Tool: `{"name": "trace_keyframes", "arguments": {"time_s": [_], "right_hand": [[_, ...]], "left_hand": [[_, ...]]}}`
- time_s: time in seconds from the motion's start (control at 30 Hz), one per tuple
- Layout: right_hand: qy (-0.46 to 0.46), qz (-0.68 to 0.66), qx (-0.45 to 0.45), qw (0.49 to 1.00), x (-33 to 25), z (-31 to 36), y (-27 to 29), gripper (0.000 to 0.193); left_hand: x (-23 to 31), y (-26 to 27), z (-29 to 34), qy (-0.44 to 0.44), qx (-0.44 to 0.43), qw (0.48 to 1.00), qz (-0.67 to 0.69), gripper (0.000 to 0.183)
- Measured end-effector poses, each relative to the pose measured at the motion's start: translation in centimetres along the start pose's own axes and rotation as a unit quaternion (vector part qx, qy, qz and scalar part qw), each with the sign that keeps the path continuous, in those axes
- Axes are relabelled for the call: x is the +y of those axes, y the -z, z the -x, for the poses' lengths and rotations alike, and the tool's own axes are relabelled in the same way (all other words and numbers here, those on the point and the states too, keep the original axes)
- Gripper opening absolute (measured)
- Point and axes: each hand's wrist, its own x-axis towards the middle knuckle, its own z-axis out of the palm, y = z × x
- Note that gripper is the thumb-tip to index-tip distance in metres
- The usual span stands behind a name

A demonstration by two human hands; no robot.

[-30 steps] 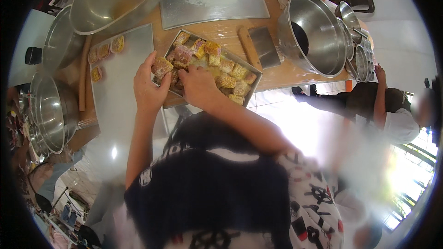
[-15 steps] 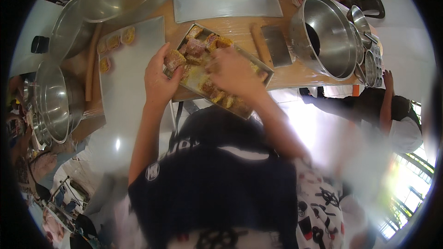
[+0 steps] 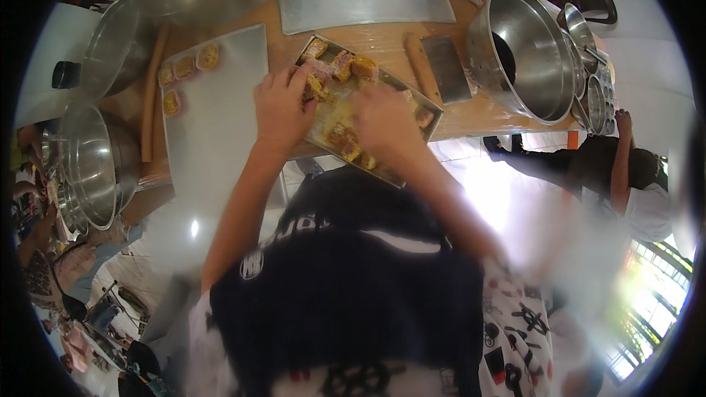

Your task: The person takes portions of dough from a metal tray, rolls them into balls by hand, and places them onto a flat metal baking sheet while standing at a kitchen table.

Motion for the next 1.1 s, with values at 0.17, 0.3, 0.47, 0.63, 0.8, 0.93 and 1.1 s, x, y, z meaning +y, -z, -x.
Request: {"name": "trace_keyframes", "arguments": {"time_s": [0.17, 0.3, 0.47, 0.63, 0.8, 0.93, 1.1], "right_hand": [[0.035, 0.062, -0.145, 0.987, -3.2, 0.5, -1.7, 0.021], [0.036, 0.055, -0.143, 0.988, -3.4, -0.3, -2.4, 0.021], [0.037, 0.062, -0.181, 0.981, -3.8, -1.5, -2.5, 0.021], [0.018, 0.007, -0.153, 0.988, -3.5, -1.4, -2.1, 0.024], [0.007, -0.156, -0.019, 0.988, -0.5, -0.5, 0.6, 0.028], [-0.100, -0.234, 0.030, 0.967, 1.8, 1.0, 5.1, 0.034], [-0.187, -0.136, 0.021, 0.973, 4.9, 2.9, 4.2, 0.035]], "left_hand": [[0.1, 0.0, 0.6, 0.027, -0.018, 0.999, -0.006, 0.062], [0.2, 0.4, 0.8, 0.028, -0.023, 0.999, 0.024, 0.062], [0.7, 0.9, 1.1, -0.002, 0.040, 0.999, 0.015, 0.066], [0.2, 1.0, 1.5, 0.000, 0.010, 1.000, 0.014, 0.066], [-0.4, 1.1, 2.1, 0.011, 0.005, 0.999, 0.042, 0.065], [0.0, 1.7, 2.3, 0.010, 0.055, 0.997, 0.048, 0.060], [0.7, 2.2, 2.4, 0.002, 0.127, 0.989, 0.073, 0.049]]}}
